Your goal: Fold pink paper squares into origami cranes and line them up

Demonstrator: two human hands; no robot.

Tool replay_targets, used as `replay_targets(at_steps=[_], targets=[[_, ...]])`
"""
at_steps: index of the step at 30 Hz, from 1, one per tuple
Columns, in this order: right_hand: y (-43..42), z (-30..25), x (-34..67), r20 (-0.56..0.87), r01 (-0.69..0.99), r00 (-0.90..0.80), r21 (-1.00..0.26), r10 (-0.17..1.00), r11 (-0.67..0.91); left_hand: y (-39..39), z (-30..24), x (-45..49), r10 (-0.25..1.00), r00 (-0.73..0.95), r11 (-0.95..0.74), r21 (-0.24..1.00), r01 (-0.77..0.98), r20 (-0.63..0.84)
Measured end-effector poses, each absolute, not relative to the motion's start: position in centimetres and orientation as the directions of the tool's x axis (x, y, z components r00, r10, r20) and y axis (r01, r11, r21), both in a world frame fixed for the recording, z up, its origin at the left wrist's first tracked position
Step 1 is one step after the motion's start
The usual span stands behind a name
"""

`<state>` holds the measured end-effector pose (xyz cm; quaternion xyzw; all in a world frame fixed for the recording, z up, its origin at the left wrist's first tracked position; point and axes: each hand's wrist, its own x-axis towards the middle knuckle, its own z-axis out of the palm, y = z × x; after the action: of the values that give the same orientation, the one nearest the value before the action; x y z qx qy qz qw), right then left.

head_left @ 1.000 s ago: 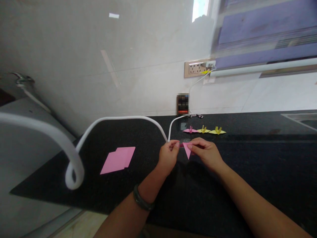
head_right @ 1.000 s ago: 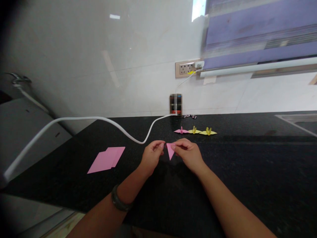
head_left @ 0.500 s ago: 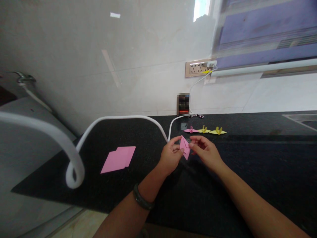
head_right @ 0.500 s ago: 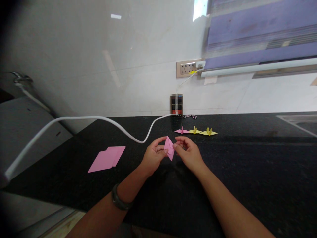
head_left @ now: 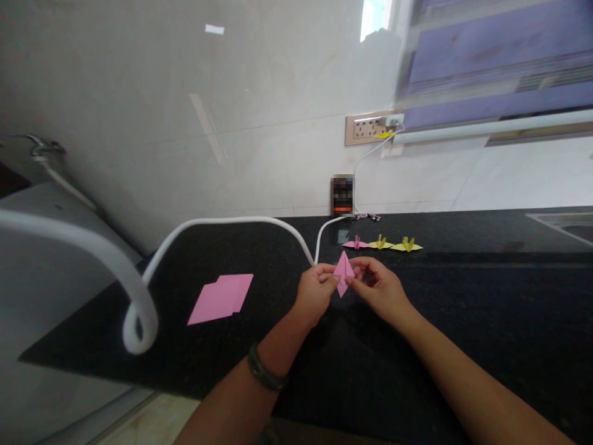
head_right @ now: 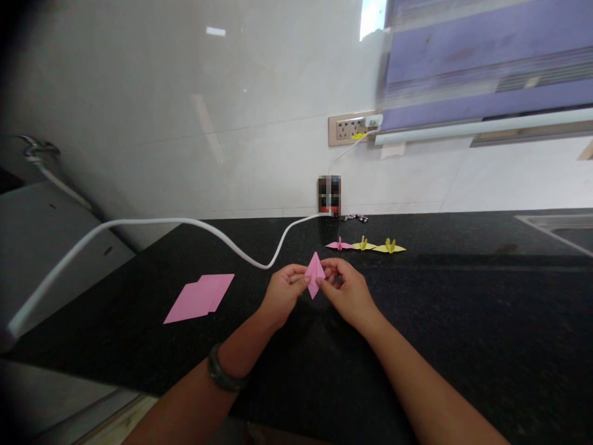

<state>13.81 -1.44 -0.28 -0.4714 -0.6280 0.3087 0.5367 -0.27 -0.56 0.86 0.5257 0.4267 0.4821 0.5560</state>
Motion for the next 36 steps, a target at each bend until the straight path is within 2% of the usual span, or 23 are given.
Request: replay_targets(at_steps=[5,9,19,22,36], targets=[[-1.66,-0.30,13.86,0.443,0.347,0.048,-0.848,0.895,0.401,-0.62,1.03,-0.27,0.976,0.216,0.031,0.996,-0.083,-0.013],[-1.61,-0.34,13.84,0.459,0.372,0.074,-0.836,0.885,0.403,-0.80,0.95,-0.13,0.963,0.265,0.100,0.979,-0.177,-0.051],[-1.31,-0.06,14.23,0.337,0.257,0.096,-0.918,0.937,0.304,-0.72,0.58,-0.33,0.949,0.311,0.135,0.957,-0.257,-0.051],[-1.25,0.00,14.27,0.323,0.242,0.087,-0.924,0.942,0.295,-0.70,0.52,-0.41,0.946,0.323,0.118,0.963,-0.241,-0.035],[-1.32,0.25,14.42,0.474,0.396,-0.013,-0.806,0.880,0.440,-0.47,0.36,-0.40,0.957,0.290,0.029,0.999,-0.036,-0.017]])
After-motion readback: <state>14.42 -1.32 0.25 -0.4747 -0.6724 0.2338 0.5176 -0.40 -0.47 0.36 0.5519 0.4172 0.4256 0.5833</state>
